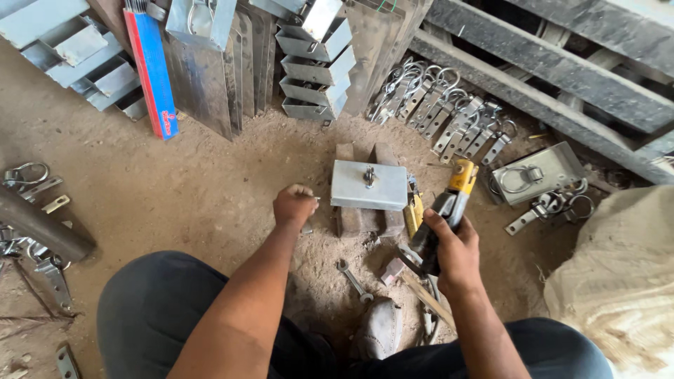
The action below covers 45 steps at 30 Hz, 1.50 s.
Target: The person spot welds components of a small metal box by hand, using a welding torch to join the metal surfaces.
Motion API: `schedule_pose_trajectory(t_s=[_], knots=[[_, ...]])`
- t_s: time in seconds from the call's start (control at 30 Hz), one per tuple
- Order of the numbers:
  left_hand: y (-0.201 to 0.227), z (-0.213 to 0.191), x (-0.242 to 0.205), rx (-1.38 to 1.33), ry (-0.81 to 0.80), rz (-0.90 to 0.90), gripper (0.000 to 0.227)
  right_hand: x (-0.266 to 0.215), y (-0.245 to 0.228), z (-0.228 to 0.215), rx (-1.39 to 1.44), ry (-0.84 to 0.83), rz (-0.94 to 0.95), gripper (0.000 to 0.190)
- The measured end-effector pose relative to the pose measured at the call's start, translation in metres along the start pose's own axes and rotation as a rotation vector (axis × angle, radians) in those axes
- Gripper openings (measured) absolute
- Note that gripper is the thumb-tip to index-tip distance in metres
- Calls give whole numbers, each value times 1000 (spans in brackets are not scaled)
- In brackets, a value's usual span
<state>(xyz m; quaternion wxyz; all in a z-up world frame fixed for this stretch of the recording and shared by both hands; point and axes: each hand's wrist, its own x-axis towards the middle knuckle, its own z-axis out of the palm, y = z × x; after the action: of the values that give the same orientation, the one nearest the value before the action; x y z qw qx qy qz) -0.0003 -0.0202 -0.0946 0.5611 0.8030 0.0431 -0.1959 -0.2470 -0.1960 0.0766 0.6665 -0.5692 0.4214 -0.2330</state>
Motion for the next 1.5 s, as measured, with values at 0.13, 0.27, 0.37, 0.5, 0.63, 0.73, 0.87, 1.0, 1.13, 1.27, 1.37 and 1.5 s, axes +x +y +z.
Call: schedule_pose_trajectory(t_s=[0.13, 0.27, 0.37, 0.5, 0.63, 0.73, 0.87, 1.0, 1.13, 1.27, 1.37, 1.5], knots=[[5, 10, -16, -249, -56, 314, 17, -7, 3, 1, 23, -15, -20, 33], [17, 18, -48, -187, -140, 246, 11, -11, 6, -1, 23, 6, -23, 33], [13, 25, -59, -162, -253, 123, 10, -13, 8, -4, -3, 9, -31, 33], [-4, 43, -54, -246, -281, 111, 17, -14, 11, -5, -44, 36, -22, 34], [-12, 51, -44, -318, -189, 78, 31, -11, 15, -4, -92, 47, -21, 37], [-10, 49, -44, -446, -122, -19, 37, -8, 21, -1, -120, 19, -45, 39], [1, 40, -56, -559, -56, -153, 37, -11, 24, 7, -206, -35, -77, 42], [15, 37, -65, -553, -20, -205, 34, -21, 21, 15, -438, -135, -162, 54], [16, 39, -63, -653, -78, -223, 38, -26, 26, 29, -596, -164, -164, 64], [10, 40, -58, -671, -87, -217, 38, -27, 30, 47, -606, -155, -153, 61], [1, 42, -52, -717, -121, -209, 40, -30, 29, 62, -435, -174, -66, 58], [-10, 46, -44, -726, -147, -196, 40, -28, 36, 84, -451, -106, -116, 50]])
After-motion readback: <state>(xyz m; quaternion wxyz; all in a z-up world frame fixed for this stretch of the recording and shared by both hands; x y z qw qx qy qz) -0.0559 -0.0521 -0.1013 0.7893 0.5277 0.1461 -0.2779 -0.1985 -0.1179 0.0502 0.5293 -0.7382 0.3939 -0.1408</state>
